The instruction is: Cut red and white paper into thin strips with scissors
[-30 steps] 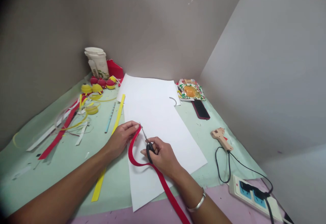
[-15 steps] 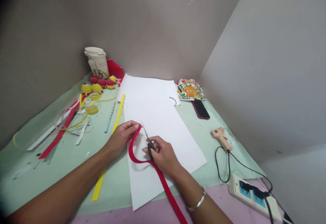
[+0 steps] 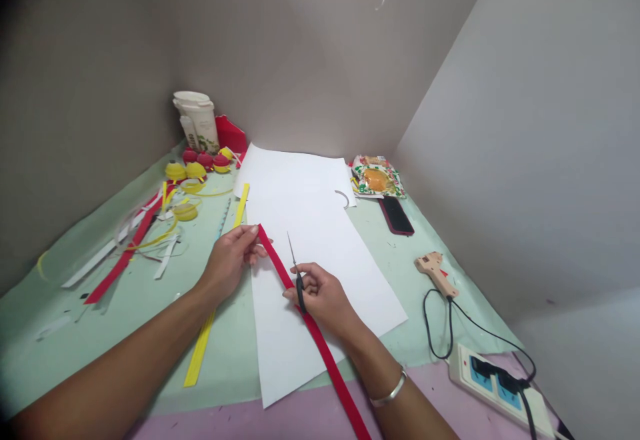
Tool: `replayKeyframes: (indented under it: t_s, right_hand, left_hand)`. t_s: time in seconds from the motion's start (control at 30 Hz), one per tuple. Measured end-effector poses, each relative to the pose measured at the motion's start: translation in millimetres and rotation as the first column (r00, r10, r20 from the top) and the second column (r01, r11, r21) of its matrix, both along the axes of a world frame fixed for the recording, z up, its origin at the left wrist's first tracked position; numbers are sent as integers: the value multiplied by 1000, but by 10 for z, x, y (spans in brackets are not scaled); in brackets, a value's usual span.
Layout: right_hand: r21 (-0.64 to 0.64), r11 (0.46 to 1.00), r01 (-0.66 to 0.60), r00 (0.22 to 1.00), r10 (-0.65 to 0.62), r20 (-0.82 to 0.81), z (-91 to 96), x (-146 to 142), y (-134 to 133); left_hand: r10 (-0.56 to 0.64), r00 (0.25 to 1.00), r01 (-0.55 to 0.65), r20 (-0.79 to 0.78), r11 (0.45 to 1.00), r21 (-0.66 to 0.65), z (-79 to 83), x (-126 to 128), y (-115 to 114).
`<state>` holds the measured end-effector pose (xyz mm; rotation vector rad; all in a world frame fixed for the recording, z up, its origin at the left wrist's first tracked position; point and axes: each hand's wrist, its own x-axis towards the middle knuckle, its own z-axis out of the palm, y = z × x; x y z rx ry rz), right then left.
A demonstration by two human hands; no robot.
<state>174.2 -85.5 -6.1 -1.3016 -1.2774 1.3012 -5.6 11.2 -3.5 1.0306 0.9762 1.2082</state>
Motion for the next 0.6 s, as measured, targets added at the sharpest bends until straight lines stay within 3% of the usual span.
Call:
replayKeyframes:
  t_s: [0.27,0.43,0.6]
  right_hand:
    - [9,999,51,999,-51,11,-54,-18,31]
    - [14,998,63,998,-63,-2,-52,-20,33]
    - [14,998,60,998,-60,10,-37,-14,29]
  left_hand:
    - [-85,995,87,47,996,-37,29,17,-21]
    - [-179,983,178,-30,984,-22,69,47,-81]
    - [-69,995,68,-67,997,-20,44,21,-36]
